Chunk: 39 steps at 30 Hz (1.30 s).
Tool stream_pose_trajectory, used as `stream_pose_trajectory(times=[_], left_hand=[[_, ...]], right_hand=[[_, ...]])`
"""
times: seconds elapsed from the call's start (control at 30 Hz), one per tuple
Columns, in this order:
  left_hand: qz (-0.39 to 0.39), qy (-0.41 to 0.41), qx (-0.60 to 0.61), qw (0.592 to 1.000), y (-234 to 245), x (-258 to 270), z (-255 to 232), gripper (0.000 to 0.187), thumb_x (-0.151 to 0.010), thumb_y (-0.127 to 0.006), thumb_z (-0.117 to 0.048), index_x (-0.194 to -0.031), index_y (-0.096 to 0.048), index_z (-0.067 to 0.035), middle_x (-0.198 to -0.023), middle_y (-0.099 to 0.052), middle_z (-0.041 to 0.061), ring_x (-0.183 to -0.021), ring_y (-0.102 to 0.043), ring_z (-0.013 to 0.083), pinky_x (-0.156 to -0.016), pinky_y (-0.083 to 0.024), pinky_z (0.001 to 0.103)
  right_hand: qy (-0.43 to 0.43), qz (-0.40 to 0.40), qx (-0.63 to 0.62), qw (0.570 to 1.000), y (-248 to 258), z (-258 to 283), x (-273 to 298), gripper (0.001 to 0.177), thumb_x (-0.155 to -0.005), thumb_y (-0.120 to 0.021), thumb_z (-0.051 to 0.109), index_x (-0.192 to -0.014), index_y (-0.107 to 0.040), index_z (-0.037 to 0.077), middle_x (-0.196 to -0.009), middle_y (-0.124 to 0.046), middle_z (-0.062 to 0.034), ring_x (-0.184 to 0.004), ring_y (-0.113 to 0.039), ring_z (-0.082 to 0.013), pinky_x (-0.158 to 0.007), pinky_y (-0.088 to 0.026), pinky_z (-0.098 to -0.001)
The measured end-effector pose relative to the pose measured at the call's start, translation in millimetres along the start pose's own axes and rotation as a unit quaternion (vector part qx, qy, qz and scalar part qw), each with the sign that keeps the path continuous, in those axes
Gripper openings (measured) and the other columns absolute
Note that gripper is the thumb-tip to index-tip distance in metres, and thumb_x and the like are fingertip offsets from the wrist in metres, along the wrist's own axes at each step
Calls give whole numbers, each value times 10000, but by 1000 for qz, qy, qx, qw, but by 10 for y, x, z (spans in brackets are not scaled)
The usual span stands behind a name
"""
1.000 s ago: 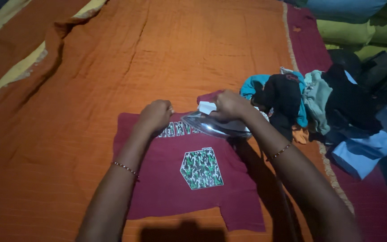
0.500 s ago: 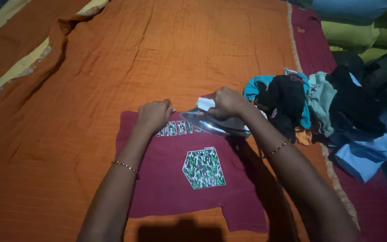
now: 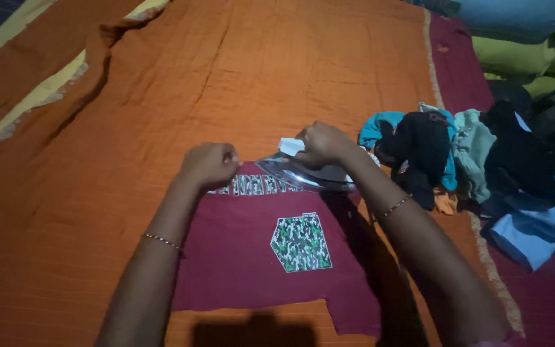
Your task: The person irons a maroon t-shirt laid on an orange bedsheet. They smooth the fabric with one hand while moving the iron with the other, covering the front and sleeves of the shirt.
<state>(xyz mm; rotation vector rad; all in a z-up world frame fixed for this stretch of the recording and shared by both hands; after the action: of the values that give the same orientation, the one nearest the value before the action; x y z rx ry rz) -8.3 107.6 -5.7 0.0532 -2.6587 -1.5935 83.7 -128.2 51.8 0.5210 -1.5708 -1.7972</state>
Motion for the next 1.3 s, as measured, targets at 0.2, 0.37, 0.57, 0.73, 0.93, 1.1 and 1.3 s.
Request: stream_pose_trajectory(times=[0.2, 0.37, 0.57, 0.73, 0.93, 1.1, 1.3], left_hand=[[-57, -59, -17, 996, -17, -50, 322, 285, -916, -637, -401, -942, -780, -155, -882, -774, 109, -861, -735, 322, -792, -549, 475], [-13, -40, 29, 999, 43, 7, 321, 356, -829, -712, -479, -889, -771, -133, -846, -771, 101, -832, -742, 298, -768, -564, 435], [-40, -54, 32, 997, 38, 14, 367, 337, -855, -707, -451, -869, -749, -116, -820, -757, 117, -811, -730, 325, -758, -546, 453], [-55, -25, -9, 998, -8, -15, 385, 396, -852, -726, -504, -806, -728, -110, -791, -750, 117, -807, -718, 318, -803, -514, 462], [-64, 4, -3, 998, 43, 33, 425, 379, -767, -788, -514, -776, -760, -136, -772, -770, 66, -794, -739, 267, -902, -468, 457], [-52, 16, -14, 998, 73, 76, 524, 272, -824, -767, -443, -852, -788, -173, -840, -769, 70, -863, -732, 280, -833, -522, 459], [-39, 38, 35, 998, 59, 100, 593, 228, -844, -748, -371, -892, -780, -150, -870, -770, 81, -855, -735, 282, -773, -557, 440]], right_hand=[[44, -1, 14, 999, -74, 11, -60, 423, -778, -756, 533, -817, -765, 112, -780, -720, -192, -745, -683, -412, -677, -541, -512], [27, -21, 48, 998, -157, -26, -166, 331, -773, -748, 441, -870, -774, 126, -819, -736, -184, -789, -689, -414, -695, -544, -525], [26, -15, -20, 999, -73, 27, -126, 439, -750, -768, 536, -916, -772, 129, -793, -731, -185, -735, -707, -396, -679, -561, -505], [33, 6, 15, 999, -65, 155, -57, 422, -762, -753, 533, -862, -785, 125, -792, -730, -191, -752, -696, -404, -685, -547, -510], [39, -21, 43, 998, -125, 177, -237, 395, -764, -753, 497, -867, -772, 117, -812, -728, -185, -775, -689, -416, -675, -542, -529], [13, 3, 22, 1000, -92, 245, -242, 406, -774, -762, 500, -850, -761, 101, -809, -722, -199, -766, -697, -411, -685, -549, -520], [71, -9, 22, 997, -88, 378, -230, 331, -759, -739, 446, -845, -773, 128, -801, -726, -181, -763, -689, -405, -671, -542, -524]])
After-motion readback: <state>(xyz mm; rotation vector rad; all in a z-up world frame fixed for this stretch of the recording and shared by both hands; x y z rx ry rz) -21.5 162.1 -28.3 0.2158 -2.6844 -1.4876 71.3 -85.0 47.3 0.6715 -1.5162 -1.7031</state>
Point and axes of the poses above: each hand's wrist, its own x-axis away from the middle knuckle, its own y-axis out of the back of the hand, z = x × y, the point moved 4 cm from there along -x, towards the middle knuckle
